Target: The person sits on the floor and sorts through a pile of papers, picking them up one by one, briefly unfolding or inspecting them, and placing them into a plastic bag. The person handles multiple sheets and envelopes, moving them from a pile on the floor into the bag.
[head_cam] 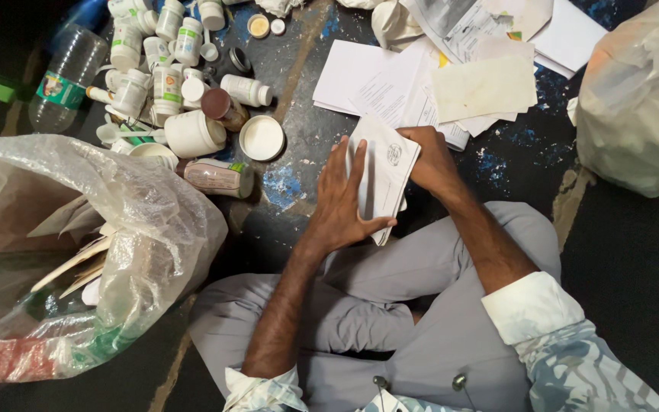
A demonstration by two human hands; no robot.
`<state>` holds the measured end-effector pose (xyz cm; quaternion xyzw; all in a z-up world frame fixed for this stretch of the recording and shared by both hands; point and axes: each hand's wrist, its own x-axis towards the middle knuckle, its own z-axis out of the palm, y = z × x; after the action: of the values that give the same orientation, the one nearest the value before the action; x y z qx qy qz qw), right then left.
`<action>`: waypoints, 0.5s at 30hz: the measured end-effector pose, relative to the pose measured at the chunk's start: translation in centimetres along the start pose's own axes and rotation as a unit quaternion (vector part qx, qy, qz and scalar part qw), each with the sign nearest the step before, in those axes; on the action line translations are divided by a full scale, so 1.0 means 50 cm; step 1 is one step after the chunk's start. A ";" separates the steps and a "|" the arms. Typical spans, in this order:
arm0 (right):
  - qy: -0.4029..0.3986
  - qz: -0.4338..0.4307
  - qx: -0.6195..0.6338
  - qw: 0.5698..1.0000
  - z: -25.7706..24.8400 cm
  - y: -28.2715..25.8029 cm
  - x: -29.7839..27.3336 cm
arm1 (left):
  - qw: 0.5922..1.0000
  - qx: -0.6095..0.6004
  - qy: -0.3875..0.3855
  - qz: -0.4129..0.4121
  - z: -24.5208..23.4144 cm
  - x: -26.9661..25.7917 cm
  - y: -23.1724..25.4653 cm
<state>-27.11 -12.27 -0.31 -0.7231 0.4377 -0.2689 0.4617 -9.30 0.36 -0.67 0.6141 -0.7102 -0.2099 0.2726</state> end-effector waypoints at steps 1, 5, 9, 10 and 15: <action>0.001 -0.003 -0.010 1.000 0.003 0.002 0.001 | 1.000 -0.004 0.003 -0.008 -0.001 -0.001 0.002; -0.007 -0.012 0.014 1.000 0.015 0.005 0.000 | 0.999 0.000 0.052 -0.006 -0.001 0.001 0.016; -0.007 -0.010 -0.008 1.000 0.018 0.003 0.002 | 0.998 -0.010 0.069 0.001 -0.010 -0.003 0.012; -0.003 -0.016 -0.007 1.000 0.018 0.003 0.002 | 0.997 -0.018 0.073 0.000 -0.011 -0.001 0.008; -0.007 0.041 -0.001 0.999 0.016 0.007 0.006 | 0.997 -0.022 0.069 -0.024 -0.018 0.000 -0.026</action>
<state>-26.49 -12.27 -0.98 -0.7070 0.4636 -0.2441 0.4750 -7.73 0.19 -0.82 0.6380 -0.6697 -0.1891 0.3298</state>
